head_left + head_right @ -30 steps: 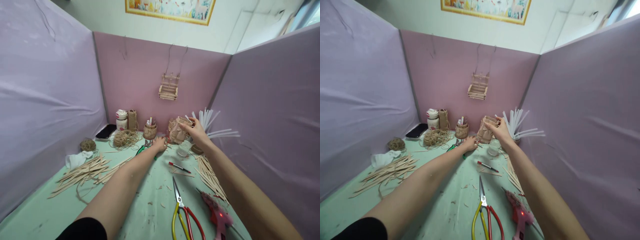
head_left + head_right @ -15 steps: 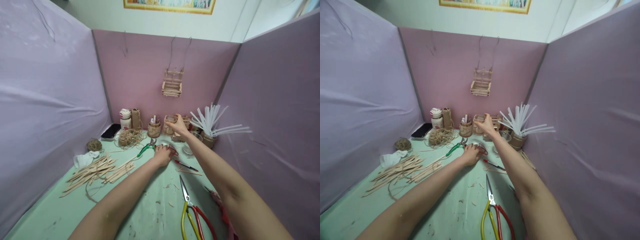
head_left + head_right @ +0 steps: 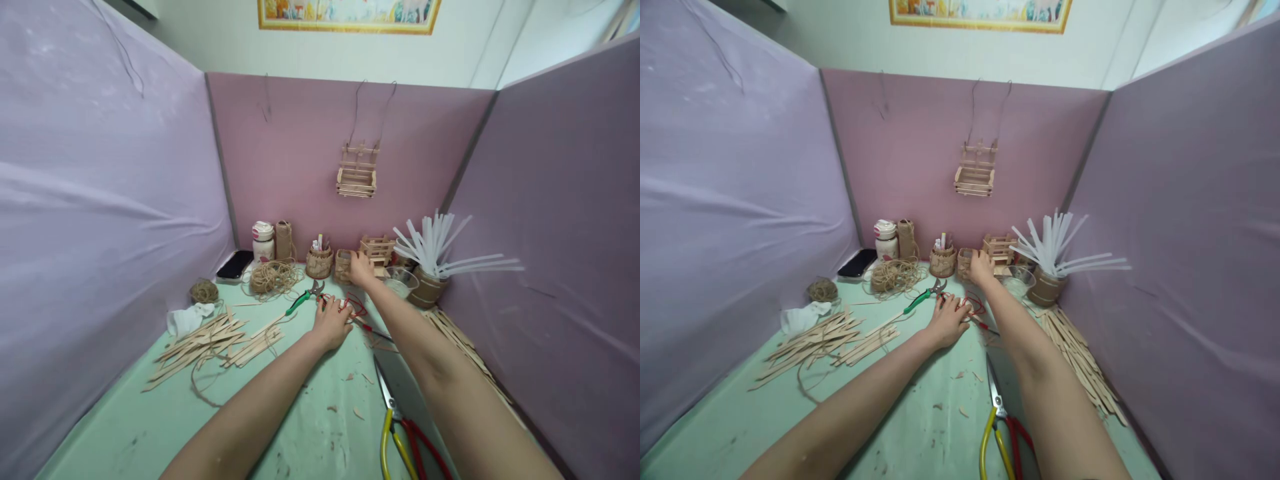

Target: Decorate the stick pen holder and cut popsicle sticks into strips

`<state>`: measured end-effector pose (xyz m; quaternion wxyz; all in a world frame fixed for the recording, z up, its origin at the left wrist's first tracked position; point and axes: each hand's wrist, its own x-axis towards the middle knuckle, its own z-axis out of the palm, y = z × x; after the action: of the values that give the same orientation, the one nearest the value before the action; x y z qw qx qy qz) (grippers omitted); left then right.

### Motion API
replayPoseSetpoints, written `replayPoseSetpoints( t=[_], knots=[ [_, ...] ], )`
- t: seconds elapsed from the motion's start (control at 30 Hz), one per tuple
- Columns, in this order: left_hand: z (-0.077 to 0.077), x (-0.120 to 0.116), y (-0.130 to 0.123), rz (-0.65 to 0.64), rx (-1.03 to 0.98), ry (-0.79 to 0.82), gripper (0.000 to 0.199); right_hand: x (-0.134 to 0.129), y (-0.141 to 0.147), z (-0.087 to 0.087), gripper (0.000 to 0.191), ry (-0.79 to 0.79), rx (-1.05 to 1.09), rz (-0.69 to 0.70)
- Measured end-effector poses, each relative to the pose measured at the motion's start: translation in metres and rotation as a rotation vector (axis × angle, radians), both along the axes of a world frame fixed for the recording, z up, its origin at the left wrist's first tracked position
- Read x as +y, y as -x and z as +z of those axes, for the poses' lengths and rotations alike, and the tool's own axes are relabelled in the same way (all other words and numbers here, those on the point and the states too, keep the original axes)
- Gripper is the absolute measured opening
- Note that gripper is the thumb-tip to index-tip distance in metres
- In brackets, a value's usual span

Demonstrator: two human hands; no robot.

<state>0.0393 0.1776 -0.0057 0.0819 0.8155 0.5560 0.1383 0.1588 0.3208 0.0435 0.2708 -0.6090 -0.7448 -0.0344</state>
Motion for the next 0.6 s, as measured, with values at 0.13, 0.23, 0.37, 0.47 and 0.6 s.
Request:
replayPoseSetpoints(
  t=[0.13,0.23,0.37,0.47,0.6],
  knots=[
    [0.002,-0.002,-0.001,0.003,-0.039,0.002,0.048,-0.005,0.004,0.001,0.039,-0.029,-0.057,-0.01],
    [0.006,-0.007,-0.001,-0.006,-0.091,-0.009,0.057,-0.011,0.005,0.006,0.039,-0.035,-0.061,-0.011],
    [0.016,-0.019,0.001,-0.027,-0.208,-0.049,0.064,-0.034,-0.003,0.016,0.038,-0.021,-0.036,0.009],
    [0.027,-0.031,0.001,-0.039,-0.333,-0.066,0.039,-0.063,-0.015,0.02,0.031,0.039,-0.004,0.07],
    [0.039,-0.046,0.001,-0.021,-0.541,-0.028,0.023,-0.113,-0.025,0.022,0.027,0.151,0.097,0.16]
  ],
)
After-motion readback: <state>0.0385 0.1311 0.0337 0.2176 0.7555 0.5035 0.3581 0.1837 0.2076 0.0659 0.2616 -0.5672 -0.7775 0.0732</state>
